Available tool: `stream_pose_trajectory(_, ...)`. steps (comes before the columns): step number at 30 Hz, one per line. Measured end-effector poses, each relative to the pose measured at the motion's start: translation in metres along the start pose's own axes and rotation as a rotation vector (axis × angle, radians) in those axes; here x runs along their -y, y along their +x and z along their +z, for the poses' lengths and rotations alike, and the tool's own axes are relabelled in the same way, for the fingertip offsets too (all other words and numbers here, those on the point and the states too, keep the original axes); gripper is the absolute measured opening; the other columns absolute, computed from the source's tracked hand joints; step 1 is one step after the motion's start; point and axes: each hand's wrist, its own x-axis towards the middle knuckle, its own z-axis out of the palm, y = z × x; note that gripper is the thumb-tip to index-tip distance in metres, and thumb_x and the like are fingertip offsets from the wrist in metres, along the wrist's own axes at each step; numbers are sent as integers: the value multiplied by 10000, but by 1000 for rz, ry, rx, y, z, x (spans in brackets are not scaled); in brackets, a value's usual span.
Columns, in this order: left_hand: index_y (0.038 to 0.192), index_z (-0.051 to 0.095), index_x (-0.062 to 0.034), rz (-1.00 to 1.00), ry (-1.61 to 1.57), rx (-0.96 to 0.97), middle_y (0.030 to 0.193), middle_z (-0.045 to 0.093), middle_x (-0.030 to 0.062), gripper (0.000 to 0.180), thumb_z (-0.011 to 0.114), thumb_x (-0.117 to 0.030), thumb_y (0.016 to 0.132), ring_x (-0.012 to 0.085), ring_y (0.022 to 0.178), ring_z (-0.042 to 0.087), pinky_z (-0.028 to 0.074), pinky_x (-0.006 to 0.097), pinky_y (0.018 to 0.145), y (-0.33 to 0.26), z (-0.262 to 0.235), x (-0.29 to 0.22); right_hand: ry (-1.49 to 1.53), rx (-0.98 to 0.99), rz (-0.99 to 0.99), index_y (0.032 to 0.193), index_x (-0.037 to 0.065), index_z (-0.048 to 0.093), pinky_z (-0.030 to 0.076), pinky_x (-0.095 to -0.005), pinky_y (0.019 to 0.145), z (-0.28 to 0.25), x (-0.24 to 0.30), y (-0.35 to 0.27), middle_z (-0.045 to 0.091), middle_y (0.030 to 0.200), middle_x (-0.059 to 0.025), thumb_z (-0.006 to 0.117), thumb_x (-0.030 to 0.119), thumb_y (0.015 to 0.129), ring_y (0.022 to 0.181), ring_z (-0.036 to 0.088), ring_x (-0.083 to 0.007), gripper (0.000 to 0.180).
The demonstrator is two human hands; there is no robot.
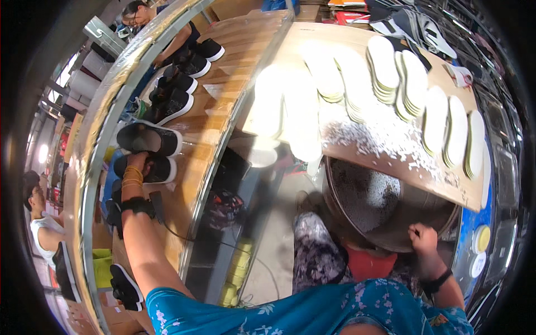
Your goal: Inserting insoles into shoes and trimming excess threads in a shoe factory.
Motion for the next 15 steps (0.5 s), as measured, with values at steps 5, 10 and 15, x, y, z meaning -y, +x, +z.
stream_pose_trajectory(5, 1084, 557, 4, 50, 132, 150, 1071, 585, 148, 519, 580, -407, 767, 285, 976, 548, 422, 347, 830, 54, 25, 49, -106, 83, 54, 731, 37, 616, 470, -399, 620, 3, 1, 6, 595, 705, -184, 625, 179, 658, 713, 591, -351, 160)
stream_pose_trajectory(10, 1070, 553, 16, 286, 314, 91, 1017, 601, 143, 468, 565, -347, 776, 281, 950, 564, 440, 341, 818, 92, 30, 49, -203, 314, 167, 767, 38, 634, 466, -412, 627, -3, 3, 11, 601, 728, -190, 612, 184, 673, 717, 590, -362, 176)
stream_pose_trajectory(15, 1065, 549, 22, -141, -133, 371, 1013, 600, 147, 438, 555, -311, 781, 275, 940, 567, 446, 340, 815, 142, 53, 24, -215, 296, 127, 841, 59, 648, 475, -419, 642, 3, -11, 8, 614, 725, -172, 612, 211, 681, 705, 595, -355, 224)
